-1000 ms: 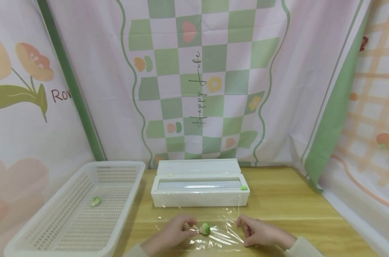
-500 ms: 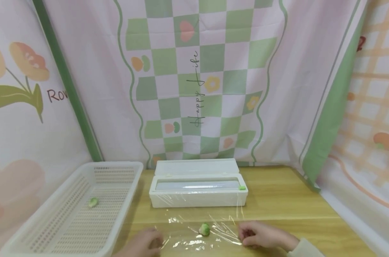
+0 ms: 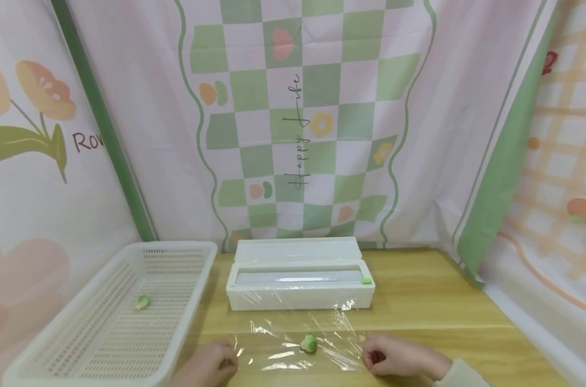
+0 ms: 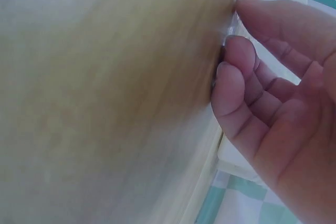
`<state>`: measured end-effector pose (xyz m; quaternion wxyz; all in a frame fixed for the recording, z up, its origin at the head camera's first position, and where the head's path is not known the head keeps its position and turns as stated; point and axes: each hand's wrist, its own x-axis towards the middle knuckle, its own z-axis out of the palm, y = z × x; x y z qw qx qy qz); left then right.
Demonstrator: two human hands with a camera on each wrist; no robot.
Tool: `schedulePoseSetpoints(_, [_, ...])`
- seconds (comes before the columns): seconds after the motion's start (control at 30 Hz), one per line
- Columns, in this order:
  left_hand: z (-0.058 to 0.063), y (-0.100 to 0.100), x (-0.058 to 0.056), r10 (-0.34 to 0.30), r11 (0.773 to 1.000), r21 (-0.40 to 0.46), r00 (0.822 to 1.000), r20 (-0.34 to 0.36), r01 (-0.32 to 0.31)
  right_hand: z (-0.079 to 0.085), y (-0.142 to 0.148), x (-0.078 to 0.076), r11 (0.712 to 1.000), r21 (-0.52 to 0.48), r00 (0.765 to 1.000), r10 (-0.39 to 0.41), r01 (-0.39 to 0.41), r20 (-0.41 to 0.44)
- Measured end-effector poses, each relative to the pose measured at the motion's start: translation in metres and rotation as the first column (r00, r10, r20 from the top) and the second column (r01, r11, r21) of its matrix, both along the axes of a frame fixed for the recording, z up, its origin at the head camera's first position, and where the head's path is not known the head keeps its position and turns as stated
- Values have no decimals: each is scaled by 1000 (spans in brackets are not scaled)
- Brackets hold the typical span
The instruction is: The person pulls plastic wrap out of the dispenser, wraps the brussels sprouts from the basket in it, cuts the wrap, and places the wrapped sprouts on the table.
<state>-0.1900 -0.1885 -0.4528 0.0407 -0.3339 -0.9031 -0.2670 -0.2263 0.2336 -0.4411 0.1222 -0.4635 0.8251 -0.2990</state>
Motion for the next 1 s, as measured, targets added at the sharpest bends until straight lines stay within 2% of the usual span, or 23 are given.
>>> schedulePoseSetpoints(0.07, [1,1,-1,19,1000,21,1000,0,-19,1,0,0,1000,-17,1000,-1,1,7])
schedulePoseSetpoints(0.2, [4,3,-1,64,989,134,998,11,-65,1,2,0,995,-100,999,-30,28,-18])
schedulePoseSetpoints(0.3, [5,5,-1,96,968,229,994,55,-106,-1,4,0,983,-169,996,-74,65,-45])
schedulePoseSetpoints(0.37, [6,5,-1,114,952,271,987,115,-142,-1,4,1,977,-197,994,-96,85,-46])
schedulePoseSetpoints(0.63, [5,11,-10,170,907,351,965,198,-232,1,5,-2,968,-220,993,-110,117,40])
schedulePoseSetpoints(0.73, [5,12,-12,177,877,391,945,275,-278,1,5,-6,963,-241,990,-103,124,95])
schedulePoseSetpoints(0.83, [3,14,-14,171,835,443,920,351,-325,-1,4,-9,952,-277,985,-90,128,148])
schedulePoseSetpoints(0.9, [1,14,-15,174,817,462,911,374,-345,-1,2,-12,945,-302,983,-79,128,169])
schedulePoseSetpoints(0.93, [-1,15,-16,172,812,468,909,379,-349,-1,1,-13,942,-310,982,-75,126,173])
schedulePoseSetpoints(1.0, [-4,15,-18,172,819,465,917,361,-337,-1,-1,-15,940,-317,984,-78,127,163])
